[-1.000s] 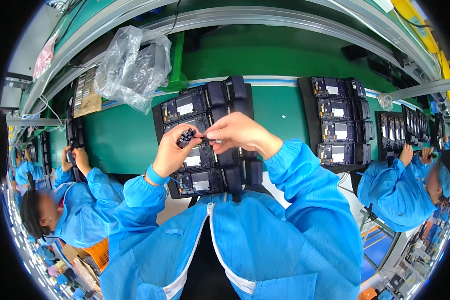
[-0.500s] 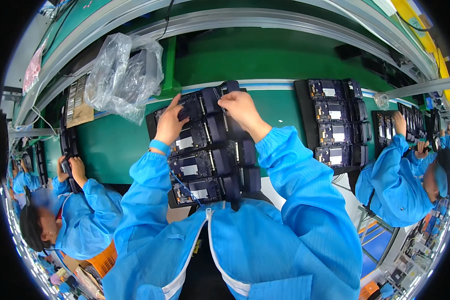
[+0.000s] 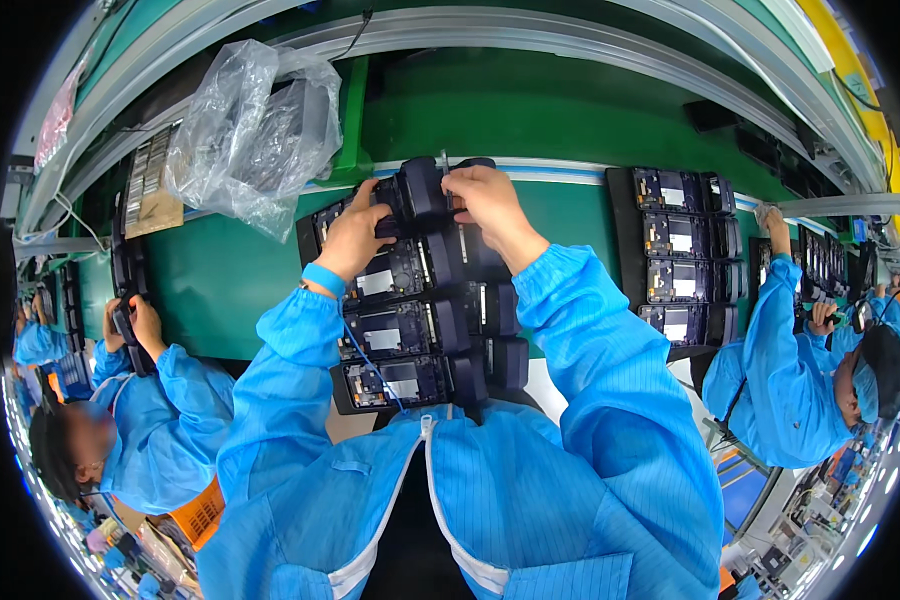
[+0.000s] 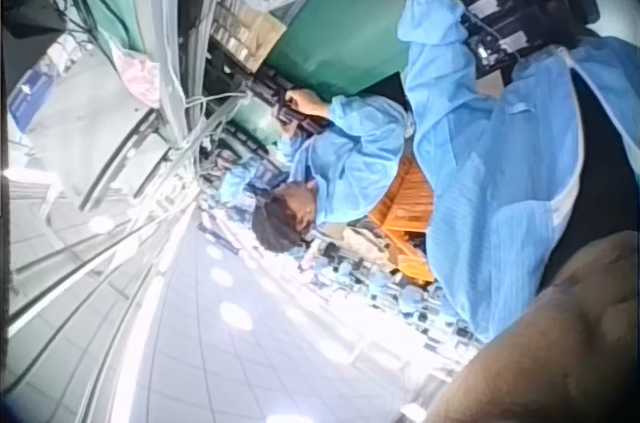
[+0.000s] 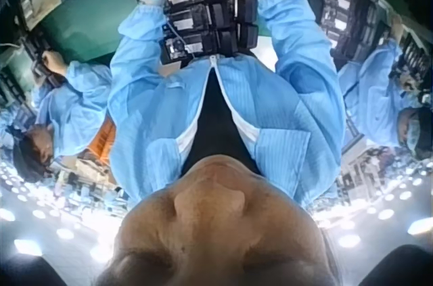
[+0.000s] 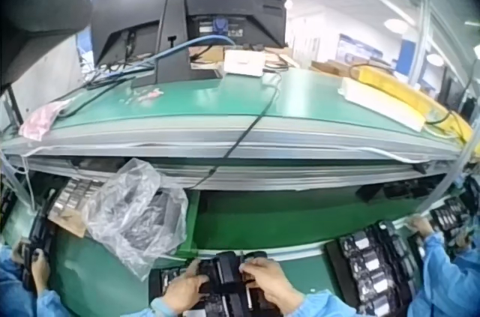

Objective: The person assembles handheld electronic devices by hand, inserting electronic connectors and battery compartments into plastic housings.

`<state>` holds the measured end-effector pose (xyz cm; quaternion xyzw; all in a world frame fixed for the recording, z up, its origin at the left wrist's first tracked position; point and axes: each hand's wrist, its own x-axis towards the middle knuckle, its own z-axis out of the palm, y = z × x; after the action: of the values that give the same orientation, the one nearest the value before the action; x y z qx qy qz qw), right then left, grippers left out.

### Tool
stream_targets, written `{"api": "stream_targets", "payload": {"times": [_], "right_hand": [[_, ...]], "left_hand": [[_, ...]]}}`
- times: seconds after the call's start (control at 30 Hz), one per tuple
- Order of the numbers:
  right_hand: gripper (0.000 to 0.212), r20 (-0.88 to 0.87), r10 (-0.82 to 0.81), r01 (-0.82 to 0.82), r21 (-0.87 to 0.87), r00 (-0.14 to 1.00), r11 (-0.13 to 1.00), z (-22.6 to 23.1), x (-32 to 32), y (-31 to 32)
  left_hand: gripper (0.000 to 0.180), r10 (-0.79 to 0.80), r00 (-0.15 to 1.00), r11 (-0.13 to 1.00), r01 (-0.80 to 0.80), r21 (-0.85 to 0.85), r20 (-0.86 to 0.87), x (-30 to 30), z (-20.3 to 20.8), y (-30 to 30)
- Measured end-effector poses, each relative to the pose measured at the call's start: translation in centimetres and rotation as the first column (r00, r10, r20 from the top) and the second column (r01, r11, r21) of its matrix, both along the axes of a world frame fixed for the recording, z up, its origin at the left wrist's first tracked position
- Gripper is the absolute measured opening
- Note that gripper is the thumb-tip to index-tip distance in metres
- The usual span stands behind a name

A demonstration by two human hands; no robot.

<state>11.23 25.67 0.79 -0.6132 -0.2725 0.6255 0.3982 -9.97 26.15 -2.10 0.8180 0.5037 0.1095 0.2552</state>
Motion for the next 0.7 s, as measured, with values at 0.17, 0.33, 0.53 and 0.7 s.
{"api": "stream_targets", "payload": {"times": [0.17,0.33,0.53,0.7], "right_hand": [[0.017,-0.115,-0.162,0.167,0.035,0.980,0.985,-2.4,0.5,1.3],[0.019,-0.176,0.046,-0.062,-0.086,0.983,0.994,-3.8,-0.2,1.6],[0.019,-0.081,0.244,-0.254,-0.165,0.966,0.953,-3.8,-0.5,2.0],[0.014,-0.151,0.231,-0.248,-0.103,0.961,0.963,-2.9,-1.3,1.8]], "left_hand": [[0.028,-0.044,0.972,0.998,0.034,0.047,0.233,-0.7,-0.4,0.0],[0.027,-0.052,0.943,0.998,0.036,0.055,0.328,-0.9,-0.4,0.0],[0.028,-0.044,0.919,0.999,0.040,0.017,0.391,-1.4,-0.6,-0.2],[0.028,-0.039,0.925,0.999,0.044,-0.004,0.378,-1.2,0.0,-0.5]]}}
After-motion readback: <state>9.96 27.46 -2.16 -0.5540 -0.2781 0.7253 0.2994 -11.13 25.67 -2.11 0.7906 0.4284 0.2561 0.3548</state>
